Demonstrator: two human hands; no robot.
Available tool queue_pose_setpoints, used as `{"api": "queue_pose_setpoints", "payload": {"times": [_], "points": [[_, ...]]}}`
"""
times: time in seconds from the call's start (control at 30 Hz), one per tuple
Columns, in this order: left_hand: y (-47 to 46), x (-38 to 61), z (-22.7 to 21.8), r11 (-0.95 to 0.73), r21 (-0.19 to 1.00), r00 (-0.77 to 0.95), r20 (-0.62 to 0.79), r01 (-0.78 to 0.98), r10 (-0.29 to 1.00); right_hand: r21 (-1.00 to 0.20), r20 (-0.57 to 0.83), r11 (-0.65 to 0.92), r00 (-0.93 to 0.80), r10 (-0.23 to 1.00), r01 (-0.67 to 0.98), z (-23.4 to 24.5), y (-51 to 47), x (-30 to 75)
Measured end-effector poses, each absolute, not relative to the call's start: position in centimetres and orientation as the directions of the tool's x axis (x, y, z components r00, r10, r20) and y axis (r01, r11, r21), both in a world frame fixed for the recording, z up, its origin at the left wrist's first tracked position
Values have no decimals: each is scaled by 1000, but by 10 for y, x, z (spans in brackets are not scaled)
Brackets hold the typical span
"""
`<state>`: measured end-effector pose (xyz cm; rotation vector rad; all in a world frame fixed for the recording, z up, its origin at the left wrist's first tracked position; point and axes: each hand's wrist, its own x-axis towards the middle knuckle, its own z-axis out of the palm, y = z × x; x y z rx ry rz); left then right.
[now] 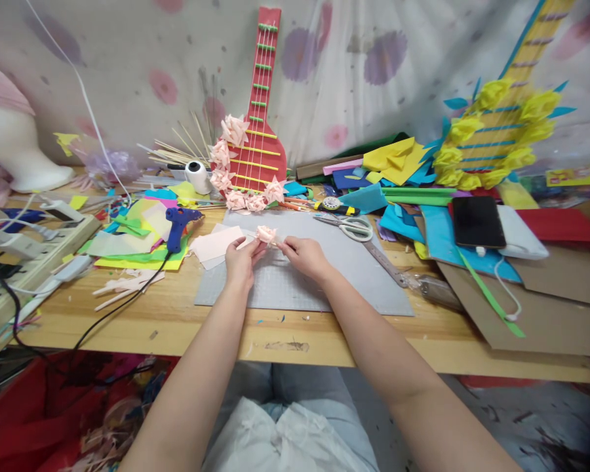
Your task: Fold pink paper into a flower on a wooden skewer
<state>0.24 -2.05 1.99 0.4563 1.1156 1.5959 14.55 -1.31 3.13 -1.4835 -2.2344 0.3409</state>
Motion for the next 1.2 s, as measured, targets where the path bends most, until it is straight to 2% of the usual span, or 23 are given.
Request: {"api": "queue_pose_setpoints", "payload": {"times": [0.2, 0.7, 0.93, 1.2], "points": [[-19, 1, 24, 48, 817, -321, -278, -574, 905, -464, 192, 407, -359, 914, 787, 32, -13, 146], [-20, -4, 24, 92, 788, -230, -286, -609, 930, -630, 168, 411, -401, 900, 659, 29, -10, 145], [-18, -2, 20, 50, 813, -303, -272, -580, 913, -617, 154, 415, -414, 897, 669, 27, -10, 143], [-22, 2, 20, 26, 824, -309, -241, -566, 920, -544, 129, 367, -357, 925, 754, 29, -13, 138]]}}
